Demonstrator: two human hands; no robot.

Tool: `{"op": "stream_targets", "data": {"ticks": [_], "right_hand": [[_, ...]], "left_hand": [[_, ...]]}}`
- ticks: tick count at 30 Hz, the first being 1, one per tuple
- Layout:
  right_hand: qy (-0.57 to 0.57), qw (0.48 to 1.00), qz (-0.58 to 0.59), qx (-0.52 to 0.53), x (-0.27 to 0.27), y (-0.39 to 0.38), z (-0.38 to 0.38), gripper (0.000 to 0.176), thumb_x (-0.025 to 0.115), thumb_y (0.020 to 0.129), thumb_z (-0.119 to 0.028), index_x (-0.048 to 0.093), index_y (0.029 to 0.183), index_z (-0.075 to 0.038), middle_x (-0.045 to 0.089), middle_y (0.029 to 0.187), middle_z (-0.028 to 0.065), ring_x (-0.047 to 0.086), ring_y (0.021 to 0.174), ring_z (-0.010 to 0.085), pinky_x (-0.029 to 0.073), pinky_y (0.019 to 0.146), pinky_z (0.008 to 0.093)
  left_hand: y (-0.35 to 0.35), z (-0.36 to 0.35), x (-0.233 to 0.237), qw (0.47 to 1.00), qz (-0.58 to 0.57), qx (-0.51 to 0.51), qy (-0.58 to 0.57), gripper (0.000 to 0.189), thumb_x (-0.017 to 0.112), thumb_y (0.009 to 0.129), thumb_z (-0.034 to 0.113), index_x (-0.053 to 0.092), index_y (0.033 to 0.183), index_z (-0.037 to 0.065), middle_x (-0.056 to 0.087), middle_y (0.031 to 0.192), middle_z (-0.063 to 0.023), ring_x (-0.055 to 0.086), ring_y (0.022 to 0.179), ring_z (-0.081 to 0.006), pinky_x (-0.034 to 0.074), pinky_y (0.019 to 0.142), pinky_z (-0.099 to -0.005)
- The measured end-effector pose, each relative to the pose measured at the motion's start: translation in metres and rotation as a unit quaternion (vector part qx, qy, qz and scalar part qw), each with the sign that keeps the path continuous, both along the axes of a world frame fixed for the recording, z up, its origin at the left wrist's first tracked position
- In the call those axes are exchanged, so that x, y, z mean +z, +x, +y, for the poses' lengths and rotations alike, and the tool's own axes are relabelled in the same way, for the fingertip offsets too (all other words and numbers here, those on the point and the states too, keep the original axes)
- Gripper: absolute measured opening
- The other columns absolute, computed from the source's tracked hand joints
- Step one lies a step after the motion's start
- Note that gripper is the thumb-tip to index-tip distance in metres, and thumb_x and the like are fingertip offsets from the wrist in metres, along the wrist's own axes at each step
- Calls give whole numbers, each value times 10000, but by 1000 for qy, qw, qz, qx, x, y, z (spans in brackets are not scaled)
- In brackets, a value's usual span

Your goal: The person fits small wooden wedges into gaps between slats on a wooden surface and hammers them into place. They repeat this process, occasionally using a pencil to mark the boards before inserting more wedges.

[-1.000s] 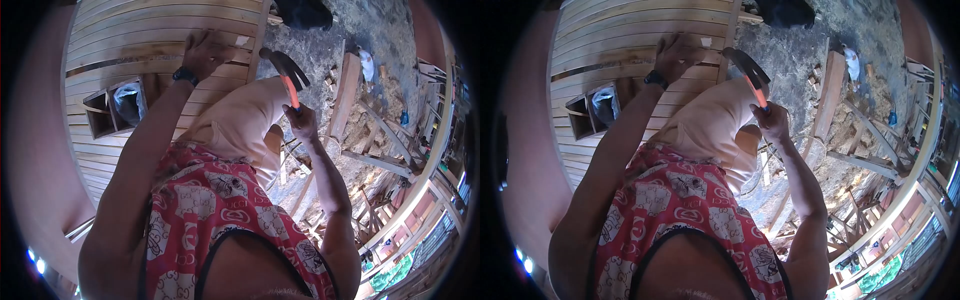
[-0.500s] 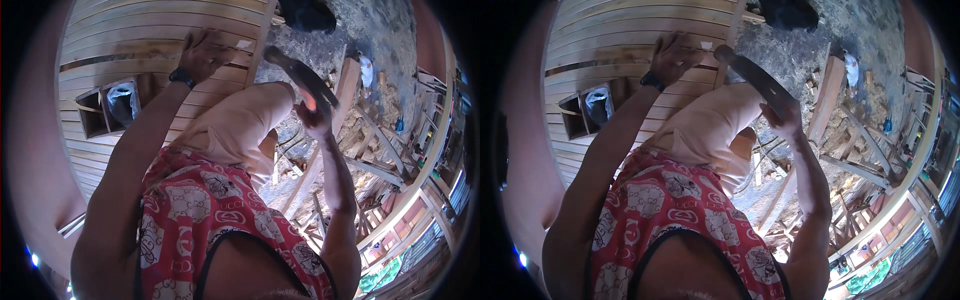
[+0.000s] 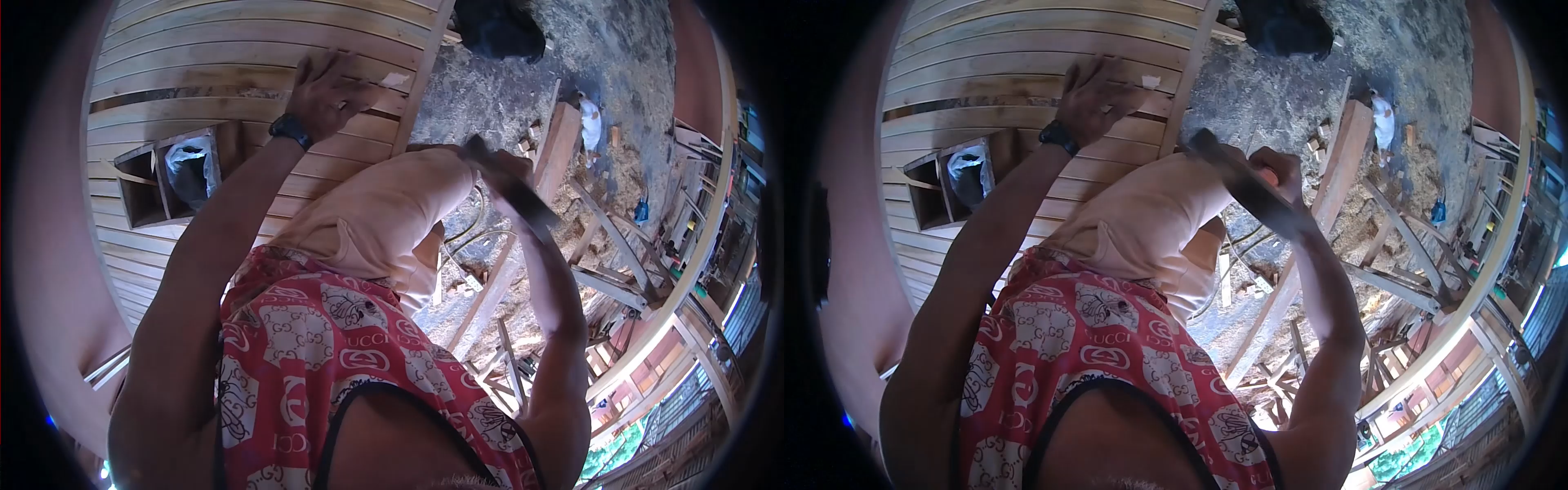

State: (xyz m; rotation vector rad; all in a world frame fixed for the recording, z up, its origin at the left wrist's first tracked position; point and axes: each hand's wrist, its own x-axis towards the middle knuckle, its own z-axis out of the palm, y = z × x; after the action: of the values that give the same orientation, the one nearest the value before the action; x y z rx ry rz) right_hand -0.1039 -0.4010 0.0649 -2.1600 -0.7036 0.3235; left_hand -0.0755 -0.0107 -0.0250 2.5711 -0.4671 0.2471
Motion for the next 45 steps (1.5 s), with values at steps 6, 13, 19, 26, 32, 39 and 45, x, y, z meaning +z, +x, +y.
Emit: {"op": "stream_targets", "data": {"ticks": [6,13,19,26,32,39,45], "right_hand": [[-193,974,87,-86,11,16,7,239,722,866,-235,687,785,-12,648,648,93,608,594,110,463,528,317],[-352,935,29,37,-19,23,1,242,660,852,-228,669,729,-19,665,689,194,682,606,330,525,562,431],[-144,987,46,-48,12,16,15,187,676,829,-207,676,749,-38,653,637,186,682,601,337,514,543,428],[-375,915,143,-33,-17,36,-14,116,710,812,-140,687,794,-28,629,660,206,690,639,294,514,518,412],[41,976,-196,84,39,36,27,182,757,771,46,694,925,-30,643,732,79,605,544,235,480,496,328],[-222,971,74,-43,34,16,20,224,718,834,-164,598,678,-56,586,527,97,598,464,284,444,457,391],[-237,970,62,4,140,1,97,343,666,937,-232,586,1246,-107,689,795,164,704,681,364,554,595,466]], "left_hand": [[2,0,0,1000,-3,4,17,295,701,860,482,768,1093,315,491,1519,-13,436,1407,-320,246,1155,-650],[1,-1,2,1000,-11,-10,3,302,722,845,454,766,1103,304,505,1502,-7,398,1433,-298,248,1155,-646],[0,-2,4,999,36,8,21,326,735,828,450,766,1116,299,507,1497,-23,397,1432,-308,242,1163,-641],[4,-1,4,1000,-7,-7,2,332,727,838,466,770,1111,282,485,1519,-25,395,1437,-299,233,1165,-646],[-1,-6,6,1000,9,7,8,285,767,828,399,765,1098,307,502,1518,-59,436,1426,-310,261,1151,-625],[0,-2,3,1000,-7,13,5,284,731,838,437,770,1094,320,483,1515,-14,431,1414,-289,267,1160,-628],[2,0,7,1000,3,-17,23,301,745,814,366,756,1114,340,471,1520,3,402,1432,-278,252,1165,-619]]}}
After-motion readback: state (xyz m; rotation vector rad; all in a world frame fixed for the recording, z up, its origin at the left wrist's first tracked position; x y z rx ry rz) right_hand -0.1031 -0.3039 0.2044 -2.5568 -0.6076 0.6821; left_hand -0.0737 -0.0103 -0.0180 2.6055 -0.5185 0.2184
